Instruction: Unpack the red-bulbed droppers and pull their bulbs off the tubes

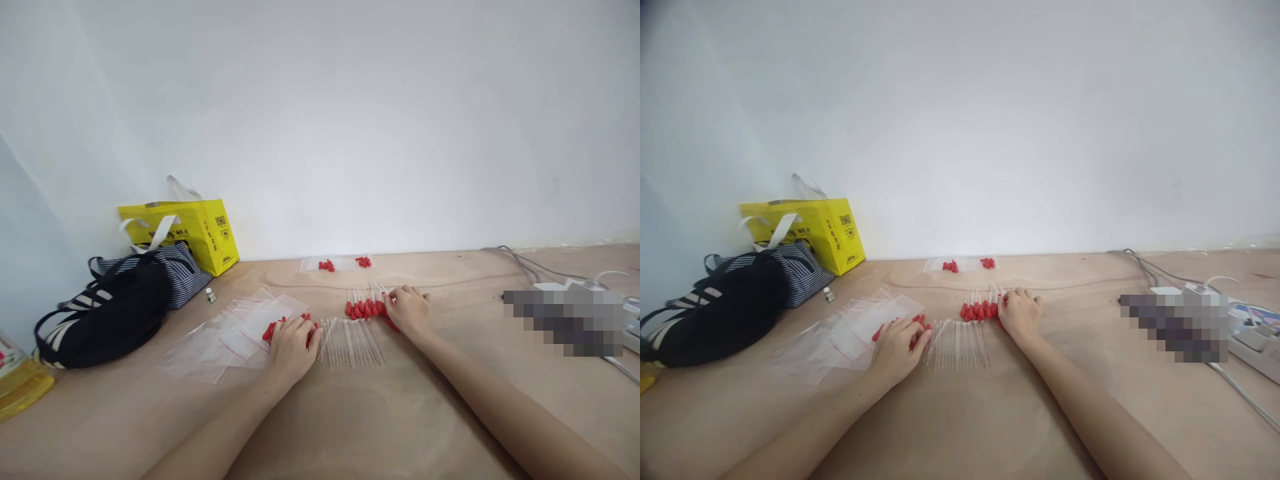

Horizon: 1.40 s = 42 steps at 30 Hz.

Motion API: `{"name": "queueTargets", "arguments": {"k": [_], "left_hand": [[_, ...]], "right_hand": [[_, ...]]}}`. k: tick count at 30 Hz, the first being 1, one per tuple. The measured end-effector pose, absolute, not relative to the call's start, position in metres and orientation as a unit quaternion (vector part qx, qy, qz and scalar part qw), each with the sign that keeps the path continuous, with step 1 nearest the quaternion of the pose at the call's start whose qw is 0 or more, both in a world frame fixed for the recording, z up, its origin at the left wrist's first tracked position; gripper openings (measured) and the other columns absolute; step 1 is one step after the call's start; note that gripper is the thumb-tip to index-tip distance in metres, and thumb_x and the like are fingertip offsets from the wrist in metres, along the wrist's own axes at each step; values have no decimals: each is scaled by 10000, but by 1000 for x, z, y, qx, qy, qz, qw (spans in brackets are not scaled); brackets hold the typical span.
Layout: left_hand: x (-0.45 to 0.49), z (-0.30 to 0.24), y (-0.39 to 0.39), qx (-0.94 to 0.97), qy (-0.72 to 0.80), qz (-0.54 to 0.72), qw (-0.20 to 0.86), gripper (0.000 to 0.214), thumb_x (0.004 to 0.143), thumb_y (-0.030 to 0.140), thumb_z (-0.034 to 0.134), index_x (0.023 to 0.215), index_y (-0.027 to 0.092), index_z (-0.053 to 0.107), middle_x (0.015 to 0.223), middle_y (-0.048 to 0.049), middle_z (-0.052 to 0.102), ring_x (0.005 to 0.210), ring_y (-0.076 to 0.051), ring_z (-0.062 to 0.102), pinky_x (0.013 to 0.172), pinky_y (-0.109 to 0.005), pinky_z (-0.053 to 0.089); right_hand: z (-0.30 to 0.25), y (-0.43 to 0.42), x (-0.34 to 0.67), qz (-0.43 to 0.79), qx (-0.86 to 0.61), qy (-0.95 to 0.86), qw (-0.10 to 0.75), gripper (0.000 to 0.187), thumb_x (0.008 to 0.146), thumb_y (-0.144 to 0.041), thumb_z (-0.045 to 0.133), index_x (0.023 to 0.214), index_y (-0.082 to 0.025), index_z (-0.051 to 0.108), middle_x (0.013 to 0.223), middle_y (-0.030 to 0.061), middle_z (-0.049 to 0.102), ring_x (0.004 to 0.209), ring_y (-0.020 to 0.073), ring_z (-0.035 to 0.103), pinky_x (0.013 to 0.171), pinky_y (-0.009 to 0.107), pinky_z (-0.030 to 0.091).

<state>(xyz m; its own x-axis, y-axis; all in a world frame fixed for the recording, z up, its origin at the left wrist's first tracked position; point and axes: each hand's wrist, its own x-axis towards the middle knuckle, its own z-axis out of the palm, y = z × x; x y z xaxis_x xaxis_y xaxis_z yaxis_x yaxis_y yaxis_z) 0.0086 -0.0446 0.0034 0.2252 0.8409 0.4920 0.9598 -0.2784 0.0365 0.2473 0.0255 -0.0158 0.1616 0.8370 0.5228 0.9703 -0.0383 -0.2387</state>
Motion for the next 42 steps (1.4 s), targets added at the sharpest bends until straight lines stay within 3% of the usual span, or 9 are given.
{"name": "queueTargets", "arguments": {"k": [8,16,23,28,35,42], "left_hand": [[14,5,-46,-780,-584,-206,89,332,843,319,371,618,186,576,697,-19,592,730,-177,525,655,-318,313],[11,6,-59,-834,-436,-305,149,214,817,323,447,963,230,574,941,-36,612,903,-193,499,835,-377,260],[19,-13,-63,-864,-348,-305,198,180,843,228,424,788,229,595,641,36,615,705,-118,518,894,-385,205],[17,-13,-63,-861,-353,-301,210,204,838,232,420,730,214,592,616,27,607,674,-115,510,883,-387,218],[17,-10,-68,-864,-371,-279,195,192,804,195,444,677,219,586,596,29,604,670,-117,501,873,-384,218],[19,-12,-70,-857,-367,-289,216,192,801,172,440,673,212,576,575,35,596,670,-116,504,845,-376,230]], "right_hand": [[-19,-13,246,-96,-580,-693,418,309,807,-398,413,672,-200,607,706,42,594,735,184,477,661,305,229],[-29,-57,234,4,-424,-803,419,192,825,-304,434,748,-196,573,696,23,533,704,160,456,639,286,285],[-20,-64,219,14,-371,-841,394,140,826,-269,446,772,-197,554,713,13,558,692,143,463,697,305,297],[-21,-65,213,-42,-359,-845,395,136,814,-280,476,865,-235,593,702,-3,599,705,141,463,720,321,256],[-27,-66,214,-68,-333,-851,401,162,791,-243,472,785,-250,633,557,-16,542,678,137,434,747,349,227],[-19,-72,219,-47,-341,-856,386,149,772,-206,482,733,-234,623,541,-24,537,692,141,448,773,365,229]]}}
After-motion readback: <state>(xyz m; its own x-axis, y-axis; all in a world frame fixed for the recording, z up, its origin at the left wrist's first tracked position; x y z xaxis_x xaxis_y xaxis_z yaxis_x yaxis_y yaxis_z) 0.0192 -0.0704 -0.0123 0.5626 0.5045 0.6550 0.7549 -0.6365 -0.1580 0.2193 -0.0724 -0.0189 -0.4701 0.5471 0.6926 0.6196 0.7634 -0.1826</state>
